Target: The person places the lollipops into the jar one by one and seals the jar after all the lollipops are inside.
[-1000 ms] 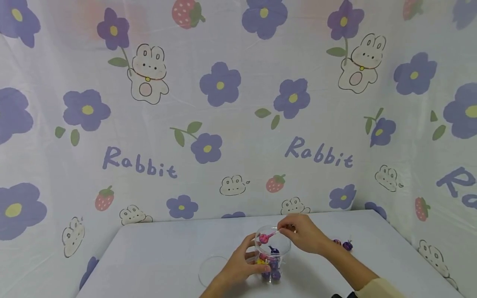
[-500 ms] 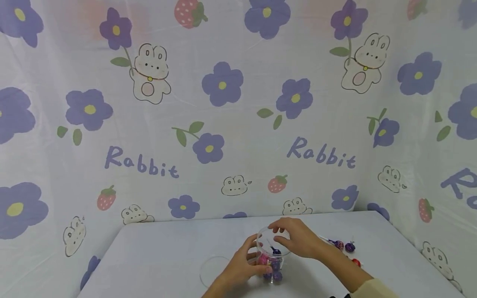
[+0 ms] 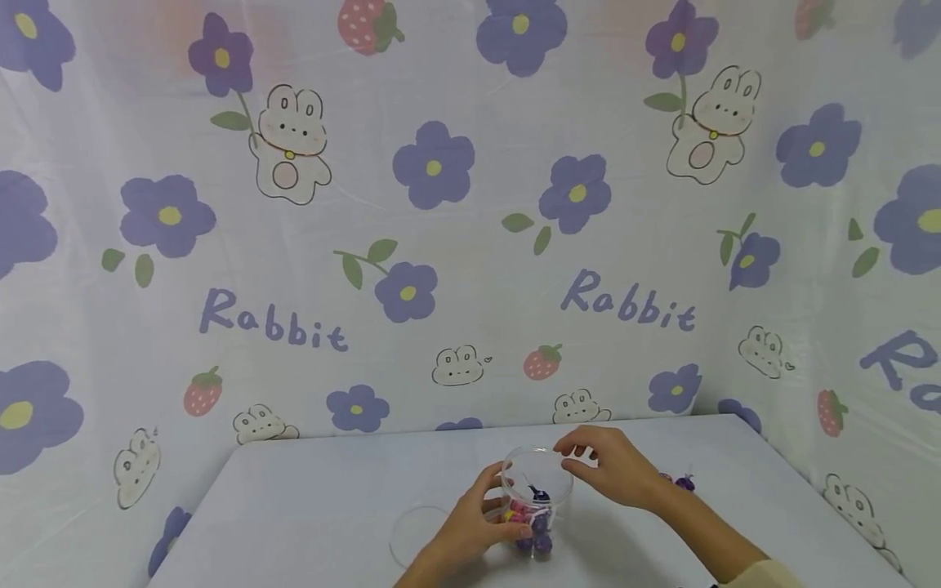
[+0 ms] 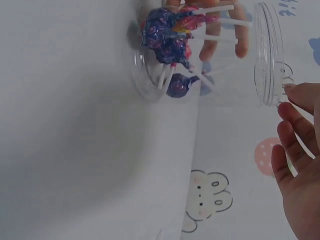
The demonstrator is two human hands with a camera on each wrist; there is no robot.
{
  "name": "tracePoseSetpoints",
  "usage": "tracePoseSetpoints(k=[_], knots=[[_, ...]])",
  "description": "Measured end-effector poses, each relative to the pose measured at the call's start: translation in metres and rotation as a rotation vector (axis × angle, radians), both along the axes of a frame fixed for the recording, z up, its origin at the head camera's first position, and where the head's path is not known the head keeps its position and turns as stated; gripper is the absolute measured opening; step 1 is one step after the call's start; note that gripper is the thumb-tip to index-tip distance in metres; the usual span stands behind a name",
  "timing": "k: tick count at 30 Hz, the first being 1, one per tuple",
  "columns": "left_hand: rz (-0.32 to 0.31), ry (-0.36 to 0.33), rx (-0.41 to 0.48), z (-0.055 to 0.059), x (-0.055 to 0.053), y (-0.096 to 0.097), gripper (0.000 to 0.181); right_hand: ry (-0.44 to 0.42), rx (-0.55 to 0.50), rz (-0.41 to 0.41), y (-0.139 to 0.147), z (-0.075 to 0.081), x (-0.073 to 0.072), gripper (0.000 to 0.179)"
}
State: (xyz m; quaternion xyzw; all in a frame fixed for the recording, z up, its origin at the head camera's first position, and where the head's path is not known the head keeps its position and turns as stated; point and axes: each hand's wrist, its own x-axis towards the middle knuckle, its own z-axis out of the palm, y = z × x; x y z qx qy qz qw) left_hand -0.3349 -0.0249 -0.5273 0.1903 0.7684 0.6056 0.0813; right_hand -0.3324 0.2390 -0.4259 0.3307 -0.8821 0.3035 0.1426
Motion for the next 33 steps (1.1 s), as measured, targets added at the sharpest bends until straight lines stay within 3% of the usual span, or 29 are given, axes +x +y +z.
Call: tracePoseSetpoints(k=[18,25,33], knots=[[-0.020,-0.012,0.010,0.000,-0.001,-0.002,0.091,-0.053,-0.031,-0.114,0.057,-0.013,0.006,0.013],[-0.028,-0.004,0.014,-0.001,-0.003,0.001,0.093,-0.116,-0.053,-0.236,0.087,-0.019,0.011,0.013],[-0.014,-0.005,0.014,-0.002,-0.002,0.001,0.092,-0.184,-0.072,-0.257,0.110,-0.036,0.016,0.012]])
